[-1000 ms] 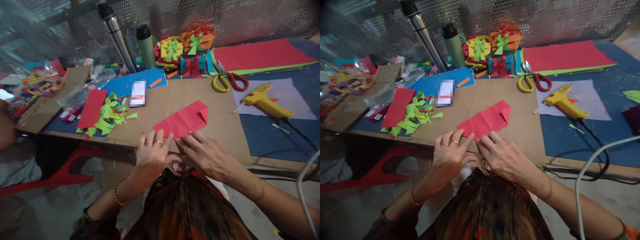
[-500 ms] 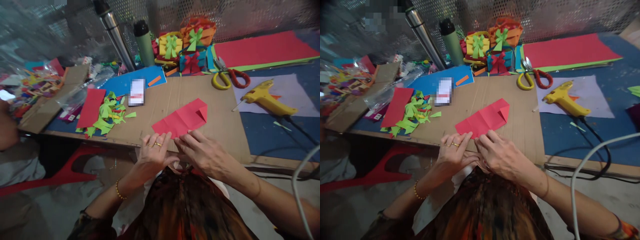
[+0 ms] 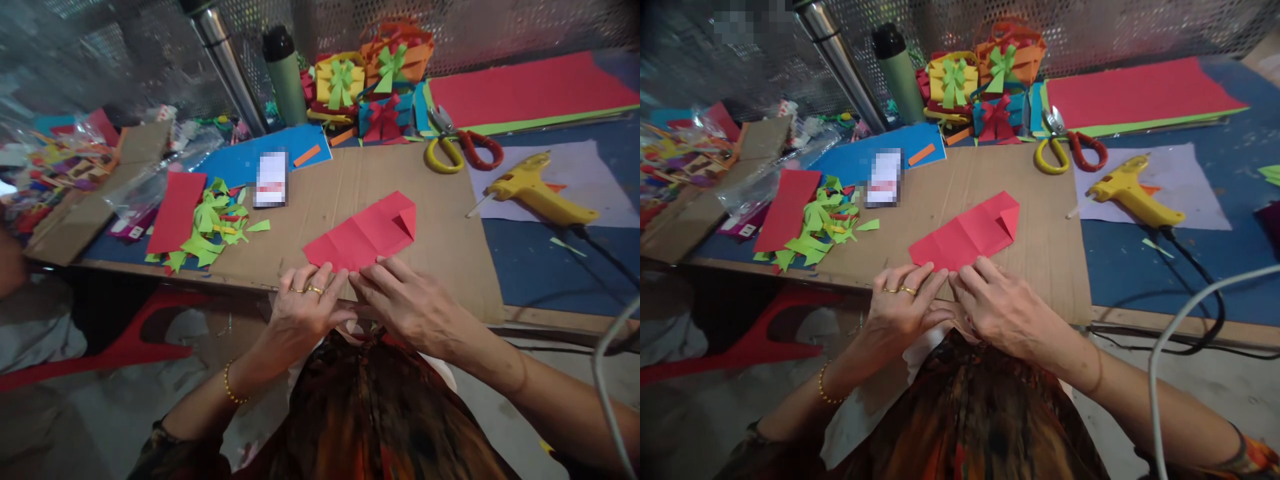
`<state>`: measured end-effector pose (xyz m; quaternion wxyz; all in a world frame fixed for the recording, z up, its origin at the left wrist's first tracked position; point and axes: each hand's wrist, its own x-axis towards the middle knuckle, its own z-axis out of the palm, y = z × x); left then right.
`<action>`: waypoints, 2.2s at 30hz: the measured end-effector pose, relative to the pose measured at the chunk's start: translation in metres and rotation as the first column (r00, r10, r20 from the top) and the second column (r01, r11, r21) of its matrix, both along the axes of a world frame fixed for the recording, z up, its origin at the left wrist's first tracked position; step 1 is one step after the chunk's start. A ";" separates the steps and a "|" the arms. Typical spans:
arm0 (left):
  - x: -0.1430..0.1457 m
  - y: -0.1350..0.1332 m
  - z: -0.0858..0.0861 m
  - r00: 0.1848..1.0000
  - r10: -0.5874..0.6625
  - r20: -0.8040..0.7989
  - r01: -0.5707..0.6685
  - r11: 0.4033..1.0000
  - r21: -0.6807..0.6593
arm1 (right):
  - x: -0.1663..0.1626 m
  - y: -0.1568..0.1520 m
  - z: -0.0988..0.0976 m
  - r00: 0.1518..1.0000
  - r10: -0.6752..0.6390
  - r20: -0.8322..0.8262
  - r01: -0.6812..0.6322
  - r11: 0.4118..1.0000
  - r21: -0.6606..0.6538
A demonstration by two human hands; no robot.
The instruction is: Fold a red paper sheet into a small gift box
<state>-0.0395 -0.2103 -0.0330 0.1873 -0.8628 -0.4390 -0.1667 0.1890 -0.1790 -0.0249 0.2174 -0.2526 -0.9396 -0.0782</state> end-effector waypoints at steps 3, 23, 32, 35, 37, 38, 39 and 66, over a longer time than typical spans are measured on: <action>0.001 -0.002 0.001 0.999 -0.016 -0.051 0.017 1.000 0.011 | 0.000 0.000 0.000 1.000 -0.014 0.010 0.014 1.000 -0.003; -0.002 -0.008 -0.003 0.991 0.132 -0.011 -0.131 0.991 0.020 | 0.000 0.002 -0.009 1.000 0.005 -0.025 -0.005 1.000 -0.001; 0.004 -0.013 -0.008 0.983 0.174 -0.058 -0.170 0.984 0.061 | 0.000 0.004 -0.011 1.000 0.013 -0.019 -0.012 1.000 0.027; 0.006 -0.013 -0.005 0.983 0.163 -0.084 -0.156 0.984 0.083 | 0.000 0.004 -0.012 0.999 0.010 -0.033 -0.009 1.000 0.030; 0.008 -0.012 -0.003 0.983 0.157 -0.091 -0.149 0.985 0.088 | 0.000 0.004 -0.013 1.000 0.006 -0.030 -0.005 1.000 0.022; 0.008 -0.012 -0.003 0.982 0.163 -0.098 -0.154 0.984 0.087 | 0.000 0.003 -0.013 1.000 0.003 -0.023 -0.003 1.000 0.017; 0.008 -0.011 -0.004 0.980 0.170 -0.105 -0.162 0.983 0.087 | -0.001 0.002 -0.012 1.000 0.000 -0.014 0.000 1.000 0.011; 0.020 -0.016 -0.015 0.974 0.224 -0.035 -0.223 0.975 0.024 | -0.016 0.036 0.038 0.975 -0.104 0.194 0.143 0.970 -0.197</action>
